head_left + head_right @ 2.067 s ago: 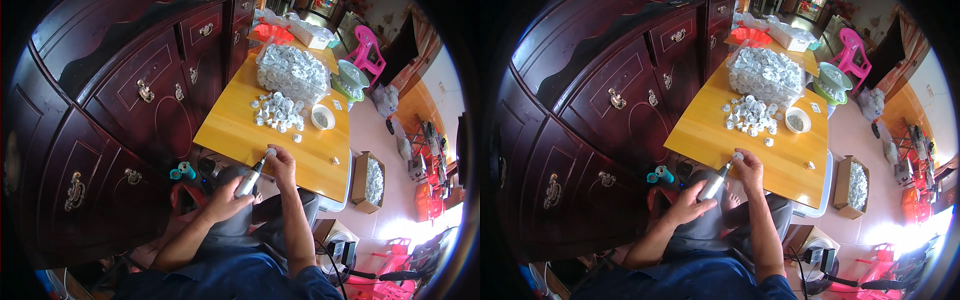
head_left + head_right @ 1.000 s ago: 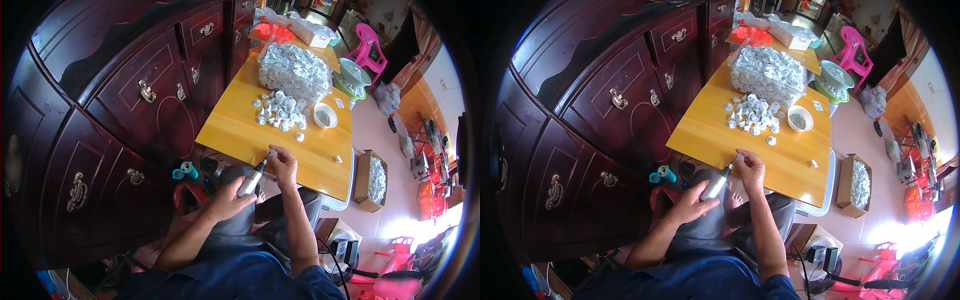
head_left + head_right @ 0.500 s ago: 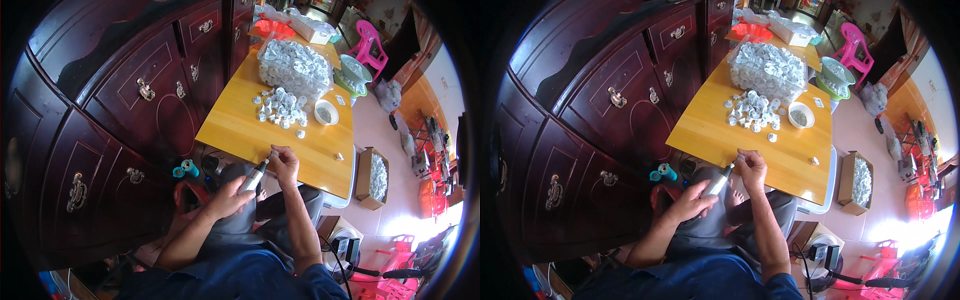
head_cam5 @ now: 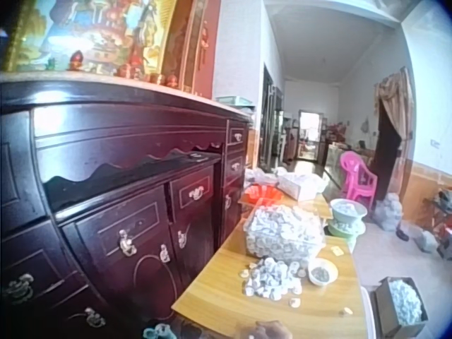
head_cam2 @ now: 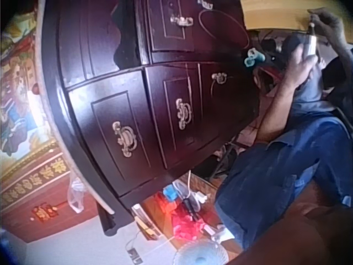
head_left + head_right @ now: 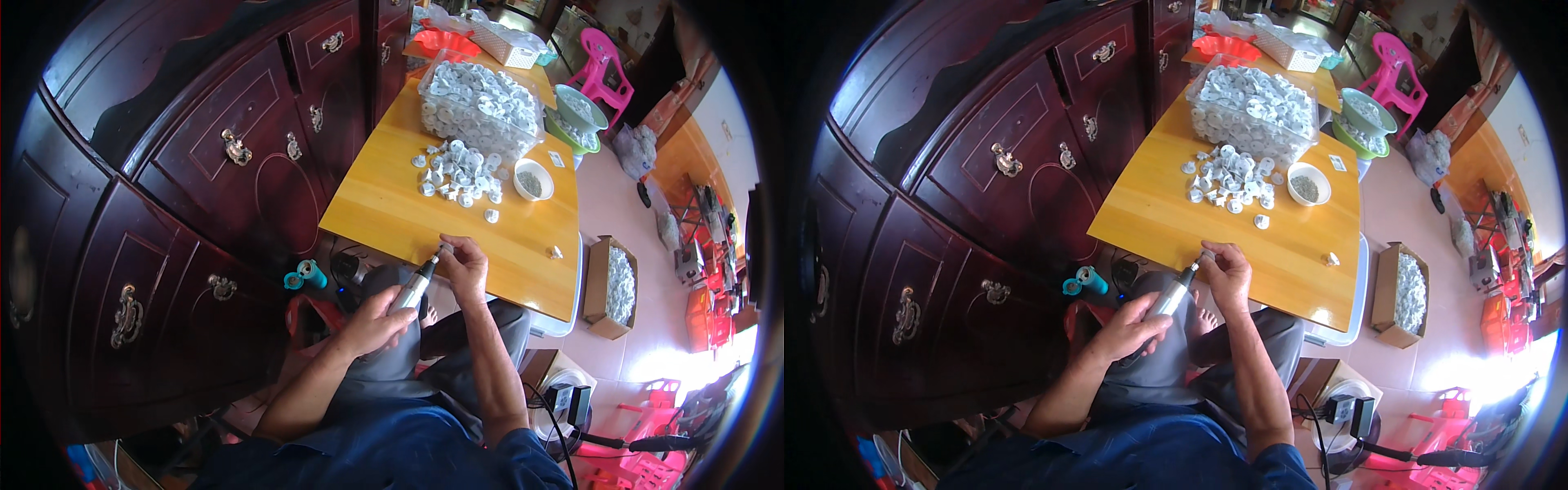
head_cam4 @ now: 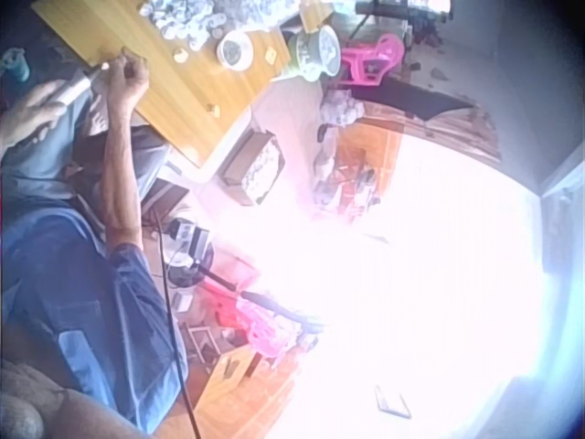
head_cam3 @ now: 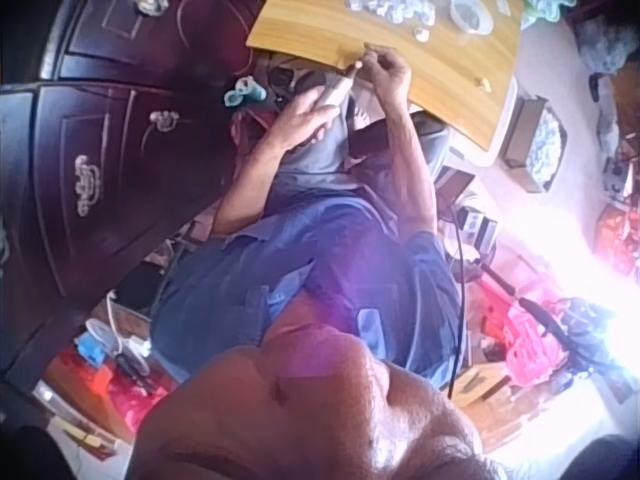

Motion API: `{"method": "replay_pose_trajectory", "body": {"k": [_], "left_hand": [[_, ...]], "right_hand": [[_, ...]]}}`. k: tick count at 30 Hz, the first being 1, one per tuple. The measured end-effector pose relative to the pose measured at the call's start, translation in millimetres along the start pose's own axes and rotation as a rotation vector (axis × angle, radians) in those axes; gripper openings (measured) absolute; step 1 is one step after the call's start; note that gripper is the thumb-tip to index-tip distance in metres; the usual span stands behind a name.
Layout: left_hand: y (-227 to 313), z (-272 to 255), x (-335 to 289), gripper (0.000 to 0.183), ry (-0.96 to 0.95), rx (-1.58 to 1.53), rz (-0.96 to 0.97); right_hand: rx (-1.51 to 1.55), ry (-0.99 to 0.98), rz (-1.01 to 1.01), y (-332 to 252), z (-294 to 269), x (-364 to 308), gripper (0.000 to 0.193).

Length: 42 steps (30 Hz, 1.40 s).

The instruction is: Assembling small white plastic shoe components by inserting metal pins using a handheld rotary tool.

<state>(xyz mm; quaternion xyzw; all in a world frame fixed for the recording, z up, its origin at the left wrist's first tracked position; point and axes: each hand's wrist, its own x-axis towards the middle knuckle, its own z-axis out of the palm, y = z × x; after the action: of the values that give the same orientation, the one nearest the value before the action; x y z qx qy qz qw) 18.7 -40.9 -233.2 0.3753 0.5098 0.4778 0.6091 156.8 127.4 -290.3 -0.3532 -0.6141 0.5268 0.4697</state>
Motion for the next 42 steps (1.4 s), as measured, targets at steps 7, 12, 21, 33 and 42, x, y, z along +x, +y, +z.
{"method": "replay_pose_trajectory", "body": {"k": [7,12,21,33,42], "left_hand": [[6,3,-1,0.036,0.006,-0.01,0.008],[8,4,-4,0.04,0.019,0.014,0.044],[6,4,-2,0.04,0.045,0.057,0.071],[9,-2,-5,0.048,0.085,0.105,0.038],[11,-1,-5,0.05,0.034,0.084,0.031]], "right_hand": [[0.137,-0.045,0.16,-18,-12,6,0.023],[-0.567,0.031,-0.053,-27,-79,30,0.023],[-1.276,0.084,-0.109,-77,-167,80,0.029],[-1.577,-0.148,0.198,-60,-134,214,0.023],[-1.57,-0.122,0.225,-16,-161,228,0.017]]}}
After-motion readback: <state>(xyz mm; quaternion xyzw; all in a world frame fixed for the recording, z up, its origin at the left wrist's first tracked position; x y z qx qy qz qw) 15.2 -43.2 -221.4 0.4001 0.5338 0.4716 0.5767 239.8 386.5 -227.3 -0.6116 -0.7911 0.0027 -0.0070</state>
